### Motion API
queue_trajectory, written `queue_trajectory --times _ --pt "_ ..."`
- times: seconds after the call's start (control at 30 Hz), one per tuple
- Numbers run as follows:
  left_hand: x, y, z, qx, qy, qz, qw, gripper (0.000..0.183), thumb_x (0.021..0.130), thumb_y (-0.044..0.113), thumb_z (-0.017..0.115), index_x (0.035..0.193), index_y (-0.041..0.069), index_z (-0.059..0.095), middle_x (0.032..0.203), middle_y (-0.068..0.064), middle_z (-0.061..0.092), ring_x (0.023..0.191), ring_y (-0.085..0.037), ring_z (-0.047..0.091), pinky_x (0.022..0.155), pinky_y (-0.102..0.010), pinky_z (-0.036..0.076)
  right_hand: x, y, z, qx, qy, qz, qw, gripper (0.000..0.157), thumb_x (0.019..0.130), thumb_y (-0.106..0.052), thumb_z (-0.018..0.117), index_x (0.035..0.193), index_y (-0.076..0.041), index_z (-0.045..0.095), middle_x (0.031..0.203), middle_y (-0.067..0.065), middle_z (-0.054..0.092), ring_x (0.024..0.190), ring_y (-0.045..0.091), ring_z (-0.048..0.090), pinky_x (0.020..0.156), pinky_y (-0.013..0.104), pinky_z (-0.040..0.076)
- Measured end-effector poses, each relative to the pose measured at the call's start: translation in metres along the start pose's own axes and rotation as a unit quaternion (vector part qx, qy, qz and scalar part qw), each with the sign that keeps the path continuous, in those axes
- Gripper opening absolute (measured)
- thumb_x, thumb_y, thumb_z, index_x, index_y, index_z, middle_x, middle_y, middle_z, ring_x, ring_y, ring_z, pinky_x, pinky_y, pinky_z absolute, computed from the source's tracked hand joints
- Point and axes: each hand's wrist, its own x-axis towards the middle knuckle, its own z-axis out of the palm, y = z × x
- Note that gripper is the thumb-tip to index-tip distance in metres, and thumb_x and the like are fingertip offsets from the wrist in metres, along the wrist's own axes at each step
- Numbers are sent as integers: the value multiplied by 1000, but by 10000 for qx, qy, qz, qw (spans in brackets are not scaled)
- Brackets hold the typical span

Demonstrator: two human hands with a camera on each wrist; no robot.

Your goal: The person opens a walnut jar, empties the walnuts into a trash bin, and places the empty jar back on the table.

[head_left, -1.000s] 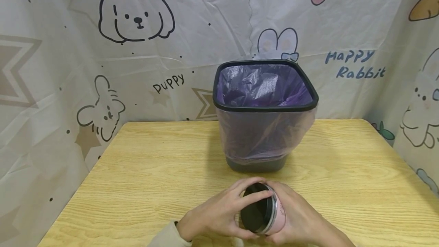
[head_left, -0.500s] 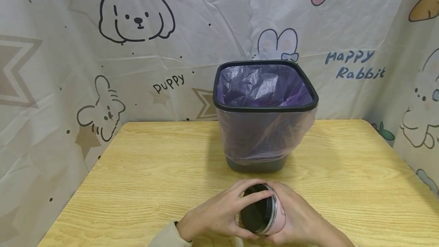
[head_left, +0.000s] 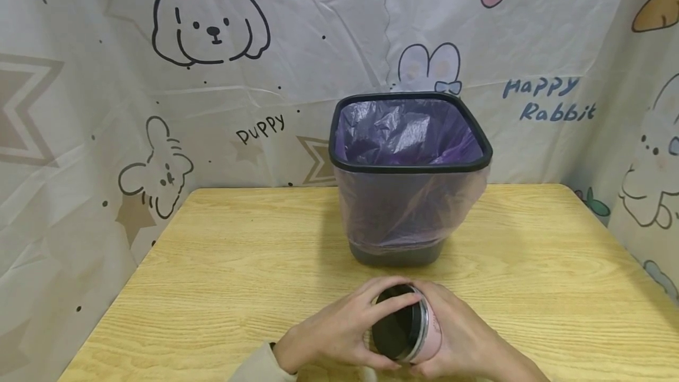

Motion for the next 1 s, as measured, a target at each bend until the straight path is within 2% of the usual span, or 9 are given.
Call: queue_trajectory --times 0.23,0.37,0.53,0.73,1.0 --pt "0 0 0 -10 -17 -46 10000 98 72 45 83 149 14 30 150 -9 30 133 -18 38 108 -28 34 -1 0 -1 55 4 -28 10000 105 53 -54 90 141 -27 40 127 -15 51 108 7 54 83 32 52" --pt "-1 0 1 -113 -87 -65 9999 99 72 41 84 150 13 28 151 -11 28 135 -19 35 109 -28 33 -1 0 -1 54 35 -125 9999 106 52 -48 91 142 -26 40 127 -14 51 107 7 55 83 32 52" --pt "0 0 1 -141 -91 -94 9998 99 72 40 84 150 13 29 151 -10 29 135 -20 36 109 -28 34 0 0 -1 -3 96 -163 9998 109 45 -41 93 140 -25 41 125 -12 53 105 6 55 82 31 52" --pt "1 0 1 -55 -42 -73 9999 100 72 42 83 150 13 29 150 -10 30 134 -21 37 109 -27 33 0 0 -1 -48 100 -189 9998 109 46 -41 93 141 -24 42 125 -9 55 105 7 55 82 32 52" --pt "1 1 2 -112 -173 -7 9998 101 70 34 87 150 14 29 153 -11 24 138 -20 30 111 -29 30 0 0 0 -23 1 -9 10000 108 44 -37 92 138 -23 43 122 -14 53 102 6 54 80 30 53"
